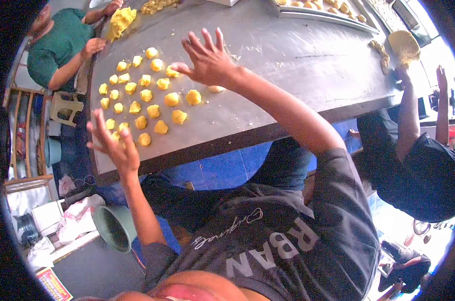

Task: The person takes small portions of yellow dough, flattens them by hand on a metal table, and folds the edges inward to create rounded shapes.

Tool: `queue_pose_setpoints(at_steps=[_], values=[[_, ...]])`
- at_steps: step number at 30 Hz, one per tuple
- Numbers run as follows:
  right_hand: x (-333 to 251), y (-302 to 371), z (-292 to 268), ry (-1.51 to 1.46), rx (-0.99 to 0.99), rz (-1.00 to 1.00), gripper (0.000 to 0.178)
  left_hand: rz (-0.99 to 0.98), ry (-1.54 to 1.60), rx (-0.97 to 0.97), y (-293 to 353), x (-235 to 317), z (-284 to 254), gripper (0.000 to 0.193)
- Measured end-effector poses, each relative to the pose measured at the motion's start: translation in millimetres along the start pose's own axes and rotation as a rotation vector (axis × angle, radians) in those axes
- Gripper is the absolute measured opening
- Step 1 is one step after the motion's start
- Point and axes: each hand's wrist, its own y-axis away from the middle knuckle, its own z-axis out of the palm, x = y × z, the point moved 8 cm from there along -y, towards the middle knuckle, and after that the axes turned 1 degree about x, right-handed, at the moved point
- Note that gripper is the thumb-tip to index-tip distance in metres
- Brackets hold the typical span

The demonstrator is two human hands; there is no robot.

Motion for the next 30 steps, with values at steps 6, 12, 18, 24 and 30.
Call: queue_pose_setpoints(at_steps=[6,12,18,24,30], values=[[13.3,12.7,42.2,-0.061,-0.308,0.124,0.088,-0.193,-0.06,0.161,48.3,-79.8,-33.5,0.064],[22.2,13.9,51.5,-0.107,-0.329,0.167,0.088,-0.257,-0.074,0.182,55.3,-92.7,-26.4,0.063],[25.3,5.5,46.6,0.001,-0.319,0.157,0.087,-0.283,-0.086,0.178,57.2,-95.4,-27.4,0.064],[30.2,2.7,58.7,0.078,-0.324,0.137,0.078,-0.278,-0.065,0.194,58.4,-96.9,-28.1,0.063],[26.5,1.9,14.8,-0.465,-0.189,0.209,0.069,-0.266,-0.066,0.22,60.2,-100.3,-29.9,0.06]])
